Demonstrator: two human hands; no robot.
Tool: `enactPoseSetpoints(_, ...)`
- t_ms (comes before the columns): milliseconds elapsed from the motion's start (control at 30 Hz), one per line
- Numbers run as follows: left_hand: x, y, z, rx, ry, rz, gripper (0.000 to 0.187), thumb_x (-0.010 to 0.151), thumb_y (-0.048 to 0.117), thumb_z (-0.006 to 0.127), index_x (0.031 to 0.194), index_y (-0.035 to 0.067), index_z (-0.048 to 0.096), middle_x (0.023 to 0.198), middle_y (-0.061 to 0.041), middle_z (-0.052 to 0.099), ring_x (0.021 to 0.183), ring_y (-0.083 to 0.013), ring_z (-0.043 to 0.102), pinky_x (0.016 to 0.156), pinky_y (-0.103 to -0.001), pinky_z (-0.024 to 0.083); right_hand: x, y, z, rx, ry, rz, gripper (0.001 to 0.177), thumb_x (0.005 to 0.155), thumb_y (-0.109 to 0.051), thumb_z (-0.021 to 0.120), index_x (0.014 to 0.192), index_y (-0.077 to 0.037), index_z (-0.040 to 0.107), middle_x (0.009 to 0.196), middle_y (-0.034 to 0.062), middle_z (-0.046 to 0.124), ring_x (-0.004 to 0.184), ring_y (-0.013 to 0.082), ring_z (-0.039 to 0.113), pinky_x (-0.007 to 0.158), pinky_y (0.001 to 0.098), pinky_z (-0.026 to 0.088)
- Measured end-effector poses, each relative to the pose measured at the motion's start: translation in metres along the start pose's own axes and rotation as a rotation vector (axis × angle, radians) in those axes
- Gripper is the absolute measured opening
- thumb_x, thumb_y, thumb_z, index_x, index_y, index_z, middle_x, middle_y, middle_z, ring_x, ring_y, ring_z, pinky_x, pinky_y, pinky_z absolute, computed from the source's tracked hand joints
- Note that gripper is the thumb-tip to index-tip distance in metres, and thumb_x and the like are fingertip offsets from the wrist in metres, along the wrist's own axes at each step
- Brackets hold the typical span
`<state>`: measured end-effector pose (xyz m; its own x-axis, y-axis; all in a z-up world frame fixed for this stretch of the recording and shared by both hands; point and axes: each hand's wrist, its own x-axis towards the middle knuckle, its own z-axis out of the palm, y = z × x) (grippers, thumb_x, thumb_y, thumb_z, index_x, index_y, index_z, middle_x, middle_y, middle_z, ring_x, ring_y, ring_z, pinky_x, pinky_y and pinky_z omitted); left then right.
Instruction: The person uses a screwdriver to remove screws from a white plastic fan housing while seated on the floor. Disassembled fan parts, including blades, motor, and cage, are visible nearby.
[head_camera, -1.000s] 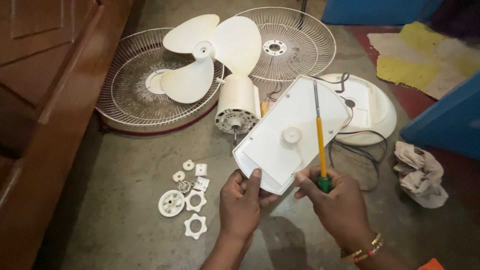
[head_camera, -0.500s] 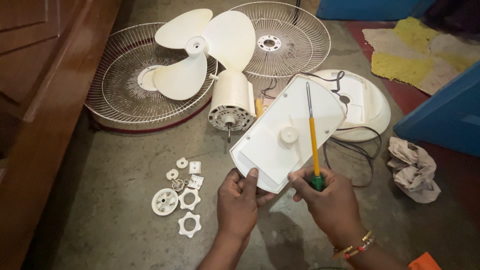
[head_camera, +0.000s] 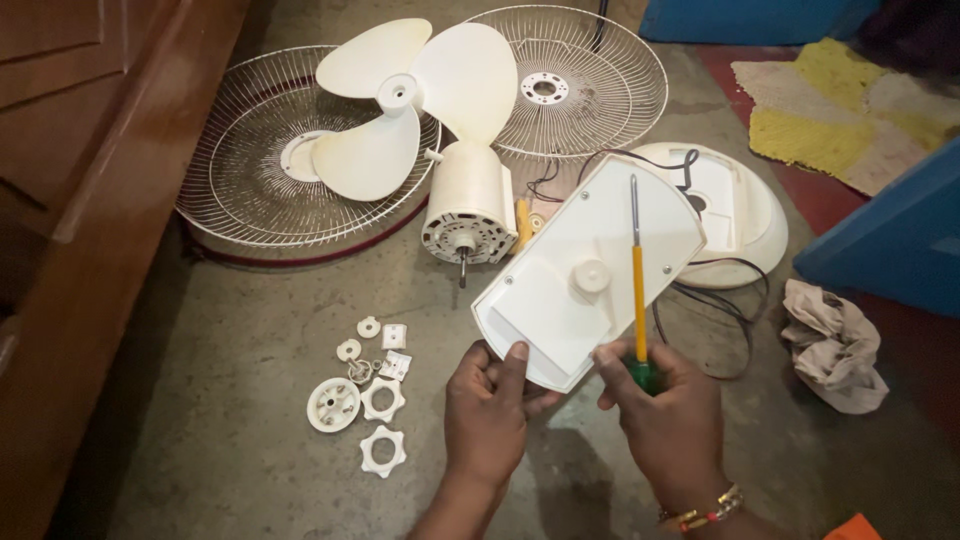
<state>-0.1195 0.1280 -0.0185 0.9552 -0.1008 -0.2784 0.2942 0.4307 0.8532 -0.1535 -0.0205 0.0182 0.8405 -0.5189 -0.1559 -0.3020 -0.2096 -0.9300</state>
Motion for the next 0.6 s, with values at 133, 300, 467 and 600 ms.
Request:
enactPoseSetpoints(133,-0.002,0.003,0.002,-0.034,0.004,-0.014,0.026,0.099,0.020,0.057,0.106,-0.005,0.058,0.089,-0.013,0.076,0.080,-0.0189,0.077,0.068,-0.033,0.068,0.002,0.002,-0.003,-0.001,0.014,-0.116,0.015,0.084,-0.016,0.080,0.091,-0.003,0.079,0.064,0.0003,0.069,0.054,0.0047,0.061,0.049,0.0221,0.046)
enactPoseSetpoints(300,-0.004,0.008,0.007,-0.026,0.039,-0.071,0.026,0.099,0.021,0.057,0.105,-0.005,0.059,0.088,-0.014,0.077,0.078,-0.0200,0.077,0.068,-0.034,0.068,-0.001,0.004,-0.006,-0.159,0.044,-0.148,0.015,0.083,-0.018,0.082,0.090,-0.005,0.081,0.060,0.0025,0.069,0.054,0.0068,0.058,0.050,0.0250,0.044)
enactPoseSetpoints(467,-0.005,0.011,0.010,-0.031,0.048,-0.100,0.026,0.098,0.020,0.057,0.105,-0.004,0.059,0.087,-0.015,0.076,0.079,-0.0198,0.077,0.069,-0.034,0.069,-0.002,0.000,-0.005,-0.188,0.062,-0.206,0.015,0.081,-0.018,0.082,0.089,-0.005,0.080,0.060,0.0010,0.069,0.053,0.0058,0.059,0.049,0.0247,0.045)
enactPoseSetpoints(600,-0.005,0.012,0.009,0.005,0.055,-0.083,0.026,0.098,0.021,0.057,0.105,-0.004,0.059,0.086,-0.015,0.077,0.077,-0.0195,0.077,0.068,-0.034,0.068,0.000,-0.005,-0.007,-0.272,0.062,-0.246,0.017,0.078,-0.018,0.085,0.087,-0.005,0.080,0.060,0.0019,0.068,0.053,0.0071,0.056,0.048,0.0260,0.043)
